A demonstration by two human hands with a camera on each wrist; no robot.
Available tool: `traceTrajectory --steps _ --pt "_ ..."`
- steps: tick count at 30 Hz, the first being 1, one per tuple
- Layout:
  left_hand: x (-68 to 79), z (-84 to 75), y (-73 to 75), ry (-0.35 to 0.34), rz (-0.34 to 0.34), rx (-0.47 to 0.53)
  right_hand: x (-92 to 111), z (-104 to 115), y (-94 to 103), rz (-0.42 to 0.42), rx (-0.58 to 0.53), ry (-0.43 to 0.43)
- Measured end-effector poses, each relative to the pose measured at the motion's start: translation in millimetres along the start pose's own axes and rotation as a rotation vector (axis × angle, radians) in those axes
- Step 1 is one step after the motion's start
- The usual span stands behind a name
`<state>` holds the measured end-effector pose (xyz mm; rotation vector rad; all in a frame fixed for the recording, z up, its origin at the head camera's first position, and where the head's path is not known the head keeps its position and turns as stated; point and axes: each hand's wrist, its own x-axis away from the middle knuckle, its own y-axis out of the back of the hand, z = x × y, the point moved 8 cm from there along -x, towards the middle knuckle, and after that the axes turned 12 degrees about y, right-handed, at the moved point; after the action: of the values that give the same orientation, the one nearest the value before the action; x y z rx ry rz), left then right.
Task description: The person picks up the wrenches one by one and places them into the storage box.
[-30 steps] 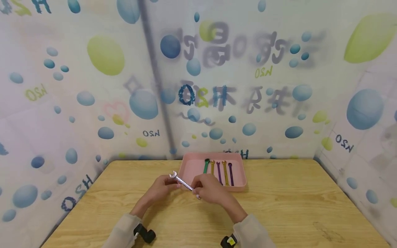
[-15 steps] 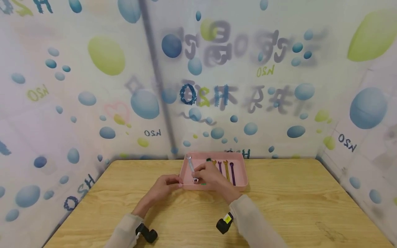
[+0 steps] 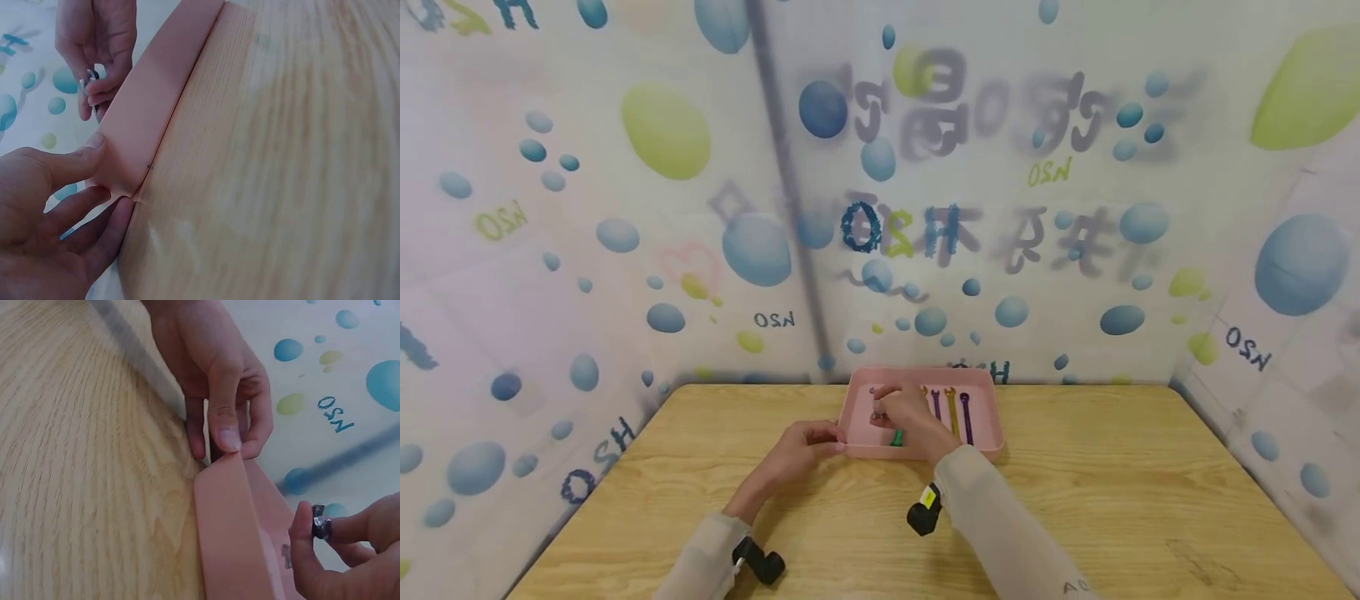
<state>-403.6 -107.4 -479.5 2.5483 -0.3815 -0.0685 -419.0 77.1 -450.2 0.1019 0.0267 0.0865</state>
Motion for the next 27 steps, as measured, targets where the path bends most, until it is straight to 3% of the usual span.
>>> traceTrajectory --steps 7,10,17,22,27 --pt "-0.6 0.0 -0.4 -0.007 0.005 0.014 -4 -7 3.4 -0.099 0.043 -0.016" --pt "-0.7 0.1 -0.5 -0.004 0.006 0.013 -5 -9 3.5 -0.084 0.118 -0.021" --pt "-0.8 3.3 -1.0 0.019 0.004 -0.006 -2 -12 -5.0 0.046 0.263 0.031" --pt "-0.8 1.4 -1.5 0.000 0.003 -0.006 -3 -10 -6.2 0.048 0.408 0.069" --pt "-0.3 0.9 -0.8 0.002 0.004 0.003 -1 -8 -8.0 0.067 0.497 0.055"
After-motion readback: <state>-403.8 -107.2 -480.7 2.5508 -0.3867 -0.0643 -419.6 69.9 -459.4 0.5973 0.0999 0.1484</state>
